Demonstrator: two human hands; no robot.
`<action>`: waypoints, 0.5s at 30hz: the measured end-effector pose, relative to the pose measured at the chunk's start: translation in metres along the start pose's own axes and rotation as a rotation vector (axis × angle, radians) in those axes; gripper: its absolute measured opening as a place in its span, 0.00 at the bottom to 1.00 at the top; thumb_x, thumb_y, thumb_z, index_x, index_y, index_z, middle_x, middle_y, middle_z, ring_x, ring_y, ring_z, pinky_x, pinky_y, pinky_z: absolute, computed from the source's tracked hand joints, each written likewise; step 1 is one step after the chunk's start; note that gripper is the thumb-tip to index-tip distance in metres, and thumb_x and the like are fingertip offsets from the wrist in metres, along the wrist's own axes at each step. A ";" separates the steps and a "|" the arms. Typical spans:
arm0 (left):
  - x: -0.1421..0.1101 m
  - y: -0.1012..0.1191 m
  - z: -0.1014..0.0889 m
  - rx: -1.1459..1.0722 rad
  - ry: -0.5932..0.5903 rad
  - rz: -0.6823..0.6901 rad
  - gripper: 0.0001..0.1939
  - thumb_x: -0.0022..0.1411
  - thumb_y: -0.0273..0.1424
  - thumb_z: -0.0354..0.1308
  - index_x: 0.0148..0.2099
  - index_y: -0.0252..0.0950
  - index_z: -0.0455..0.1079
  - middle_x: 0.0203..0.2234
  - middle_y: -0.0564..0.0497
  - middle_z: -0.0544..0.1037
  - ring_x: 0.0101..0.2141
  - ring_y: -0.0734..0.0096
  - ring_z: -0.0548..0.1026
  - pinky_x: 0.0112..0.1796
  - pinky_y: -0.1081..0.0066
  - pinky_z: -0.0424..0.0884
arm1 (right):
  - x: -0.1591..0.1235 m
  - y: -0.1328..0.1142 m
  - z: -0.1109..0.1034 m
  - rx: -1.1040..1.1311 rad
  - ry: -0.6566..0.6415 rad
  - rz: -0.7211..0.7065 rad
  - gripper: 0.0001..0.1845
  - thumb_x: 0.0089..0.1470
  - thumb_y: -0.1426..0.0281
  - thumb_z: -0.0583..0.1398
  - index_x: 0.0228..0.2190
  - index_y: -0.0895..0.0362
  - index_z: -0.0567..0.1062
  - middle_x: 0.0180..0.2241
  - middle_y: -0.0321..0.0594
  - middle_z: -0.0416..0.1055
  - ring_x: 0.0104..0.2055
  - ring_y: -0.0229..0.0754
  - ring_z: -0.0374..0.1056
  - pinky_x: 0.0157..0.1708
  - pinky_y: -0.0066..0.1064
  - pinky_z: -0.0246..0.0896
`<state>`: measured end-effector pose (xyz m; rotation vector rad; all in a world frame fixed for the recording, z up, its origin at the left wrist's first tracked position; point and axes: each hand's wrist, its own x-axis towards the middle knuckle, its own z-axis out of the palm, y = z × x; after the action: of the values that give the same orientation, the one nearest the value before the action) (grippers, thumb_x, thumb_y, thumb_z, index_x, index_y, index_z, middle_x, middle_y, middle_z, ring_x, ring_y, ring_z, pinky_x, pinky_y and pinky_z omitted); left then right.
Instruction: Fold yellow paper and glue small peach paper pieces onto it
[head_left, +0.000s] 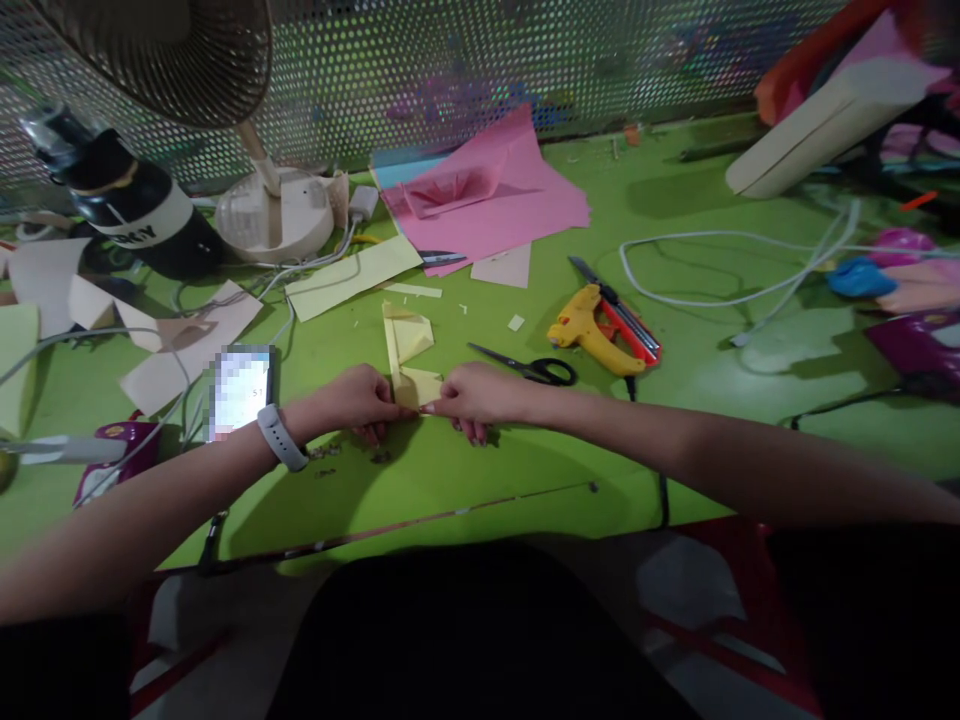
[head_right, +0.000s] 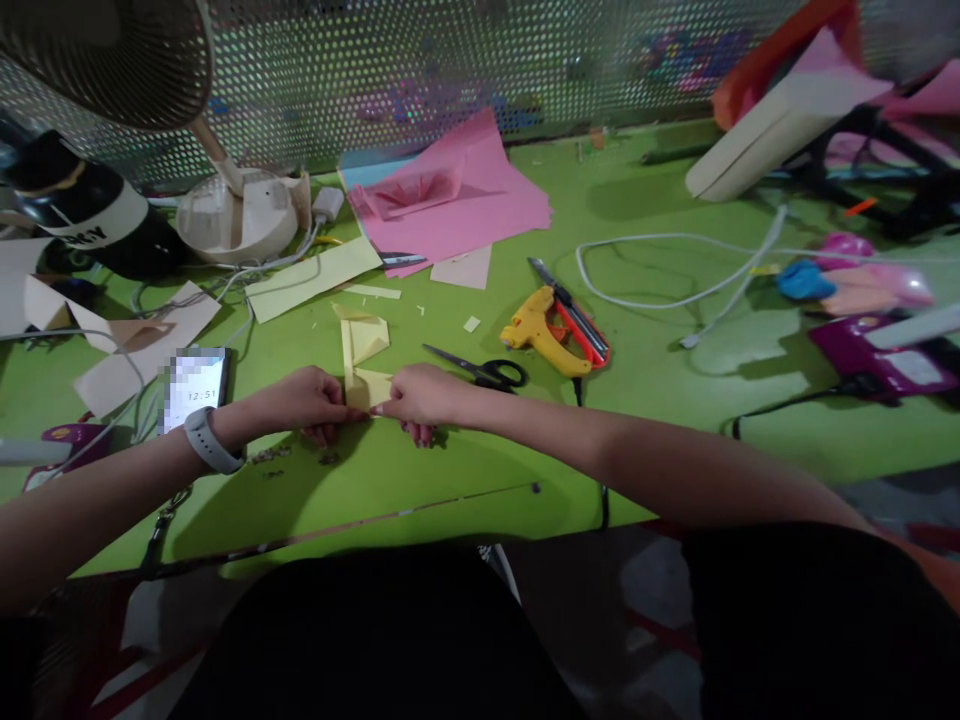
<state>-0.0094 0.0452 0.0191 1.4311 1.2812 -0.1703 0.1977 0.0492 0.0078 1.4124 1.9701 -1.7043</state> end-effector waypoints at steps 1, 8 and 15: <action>0.000 0.000 -0.001 0.001 -0.002 -0.003 0.21 0.55 0.45 0.63 0.21 0.34 0.70 0.14 0.50 0.75 0.17 0.72 0.74 0.25 0.70 0.73 | -0.001 -0.001 0.000 -0.001 0.005 0.000 0.25 0.57 0.52 0.59 0.21 0.59 0.69 0.16 0.36 0.71 0.14 0.32 0.66 0.17 0.25 0.64; -0.007 -0.007 0.000 -0.037 0.028 -0.076 0.21 0.55 0.46 0.63 0.21 0.34 0.68 0.17 0.48 0.78 0.18 0.70 0.75 0.23 0.70 0.72 | -0.003 -0.003 -0.001 -0.007 0.000 0.002 0.26 0.57 0.51 0.59 0.20 0.59 0.69 0.16 0.37 0.72 0.16 0.33 0.68 0.20 0.25 0.66; -0.012 -0.021 0.001 -0.062 0.050 -0.115 0.21 0.53 0.47 0.64 0.21 0.34 0.68 0.17 0.49 0.78 0.17 0.70 0.76 0.23 0.71 0.72 | -0.001 0.000 -0.001 -0.017 0.011 -0.008 0.25 0.58 0.52 0.59 0.21 0.60 0.71 0.17 0.39 0.74 0.16 0.34 0.68 0.20 0.26 0.67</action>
<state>-0.0298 0.0324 0.0143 1.3168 1.3996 -0.1710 0.1982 0.0493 0.0085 1.4133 1.9939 -1.6830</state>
